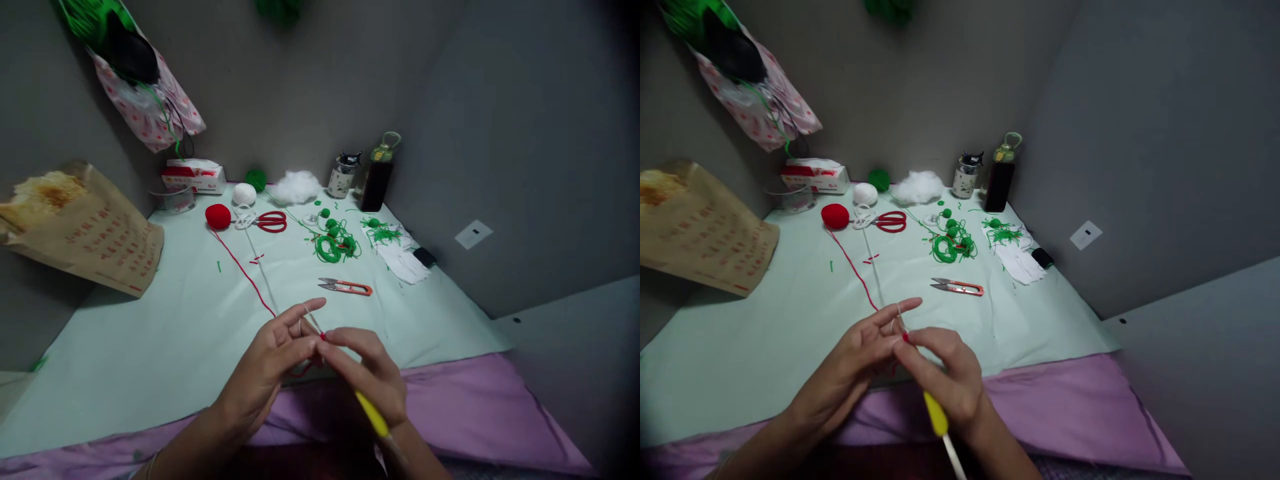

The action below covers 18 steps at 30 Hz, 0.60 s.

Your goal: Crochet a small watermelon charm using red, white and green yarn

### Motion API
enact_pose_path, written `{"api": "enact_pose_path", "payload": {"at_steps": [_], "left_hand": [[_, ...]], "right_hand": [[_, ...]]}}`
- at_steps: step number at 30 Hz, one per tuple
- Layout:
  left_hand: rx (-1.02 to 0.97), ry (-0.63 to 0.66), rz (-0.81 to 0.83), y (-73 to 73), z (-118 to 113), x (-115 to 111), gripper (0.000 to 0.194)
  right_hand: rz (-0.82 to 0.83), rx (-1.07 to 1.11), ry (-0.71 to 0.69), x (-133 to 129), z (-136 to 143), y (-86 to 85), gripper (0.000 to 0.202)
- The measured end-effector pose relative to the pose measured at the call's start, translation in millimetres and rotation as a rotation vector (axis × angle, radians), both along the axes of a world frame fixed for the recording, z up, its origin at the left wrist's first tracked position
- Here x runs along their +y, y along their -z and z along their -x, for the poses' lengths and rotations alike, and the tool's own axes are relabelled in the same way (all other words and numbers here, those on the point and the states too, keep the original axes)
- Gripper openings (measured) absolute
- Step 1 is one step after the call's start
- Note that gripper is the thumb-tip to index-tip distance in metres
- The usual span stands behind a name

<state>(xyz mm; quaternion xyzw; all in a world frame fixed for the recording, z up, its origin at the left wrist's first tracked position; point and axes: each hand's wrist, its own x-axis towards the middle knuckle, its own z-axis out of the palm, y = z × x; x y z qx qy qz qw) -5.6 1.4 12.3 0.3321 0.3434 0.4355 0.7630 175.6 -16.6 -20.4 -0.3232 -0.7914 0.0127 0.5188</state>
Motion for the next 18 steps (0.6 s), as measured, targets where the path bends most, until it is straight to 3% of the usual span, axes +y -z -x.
{"api": "enact_pose_path", "payload": {"at_steps": [4, 7, 13, 18], "left_hand": [[0.036, -0.038, 0.006, 0.3, 7, 3, 0.052], [0.097, -0.06, -0.095, 0.0, 5, 3, 0.047], [0.142, -0.062, -0.128, -0.7, -3, 1, 0.043], [0.006, -0.14, -0.042, 4.8, -9, -2, 0.051]], "right_hand": [[0.359, 0.399, -0.107, 4, 3, -12.1, 0.023], [0.436, 0.594, -0.184, 8, 8, -16.7, 0.019], [0.393, 0.44, -0.112, 7, 15, -13.1, 0.023], [0.163, 0.184, 0.01, 4, 15, -4.0, 0.038]]}}
